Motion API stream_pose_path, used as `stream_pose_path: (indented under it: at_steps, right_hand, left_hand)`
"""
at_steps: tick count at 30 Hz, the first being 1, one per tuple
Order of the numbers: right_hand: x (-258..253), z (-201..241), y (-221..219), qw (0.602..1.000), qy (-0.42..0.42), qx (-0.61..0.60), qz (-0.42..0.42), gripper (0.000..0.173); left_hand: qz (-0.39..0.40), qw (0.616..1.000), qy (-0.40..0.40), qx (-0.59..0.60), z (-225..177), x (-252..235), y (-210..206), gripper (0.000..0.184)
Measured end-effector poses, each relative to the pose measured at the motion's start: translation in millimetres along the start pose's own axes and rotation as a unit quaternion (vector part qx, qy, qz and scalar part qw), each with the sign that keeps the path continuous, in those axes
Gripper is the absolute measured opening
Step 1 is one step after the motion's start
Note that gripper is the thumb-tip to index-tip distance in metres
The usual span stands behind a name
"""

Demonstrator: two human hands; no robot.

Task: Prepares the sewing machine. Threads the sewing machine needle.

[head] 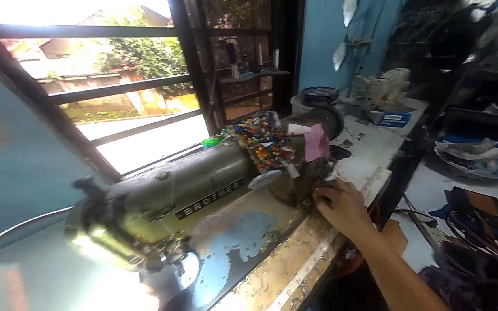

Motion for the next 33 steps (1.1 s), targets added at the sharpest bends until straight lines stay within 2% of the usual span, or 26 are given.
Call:
stream_pose_path:
  at_steps: [3,5,9,10,13,19,21,24,26,28,33]
  right_hand:
    - [29,21,-1,0.992,0.109,-0.049,-0.042,0.031]
    - [47,46,-5,0.979,0.167,-0.112,-0.039,0.037]
    - [71,126,-22,0.922,0.274,-0.251,0.105,0.022]
    - [71,145,-26,0.906,0.300,-0.276,0.116,0.021]
    - [59,190,-40,0.885,0.338,-0.316,0.049,0.022]
    - [41,235,-57,0.886,0.306,-0.345,-0.056,0.029]
    - [43,237,-56,0.890,0.296,-0.336,-0.089,0.026]
    - [44,239,-53,0.895,0.294,-0.319,-0.106,0.023]
    - [42,241,-54,0.896,0.305,-0.309,-0.093,0.023]
    - [40,242,-56,0.893,0.317,-0.308,-0.088,0.023]
    - [37,243,-60,0.879,0.349,-0.318,-0.066,0.023]
  left_hand:
    - [-0.016,0.992,0.068,0.101,-18,-1,-2,0.011]
    - [0.000,0.987,0.086,0.137,-27,-1,-3,0.010]
    - [-0.025,0.981,0.058,0.182,-32,1,-8,0.013]
    - [-0.033,0.981,0.047,0.185,-32,3,-10,0.014]
    - [-0.067,0.981,0.038,0.180,-30,10,-15,0.014]
    - [-0.158,0.956,0.012,0.246,-37,23,-27,0.014]
    - [-0.185,0.962,0.015,0.199,-42,27,-27,0.013]
    - [-0.203,0.979,-0.009,-0.024,-60,31,-26,0.025]
    - [-0.208,0.963,-0.067,-0.161,-75,34,-32,0.031]
    - [-0.199,0.940,-0.126,-0.245,-88,34,-40,0.034]
    - [-0.157,0.930,-0.237,-0.235,-105,29,-48,0.037]
Point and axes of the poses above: each hand's wrist, its own x-axis away from the middle knuckle, its own y-axis out of the back of the hand, z = x × y, the point moved 9 cm from there along -x, towards the middle knuckle, and after that the axes turned 12 degrees about z, right-handed, at the moved point
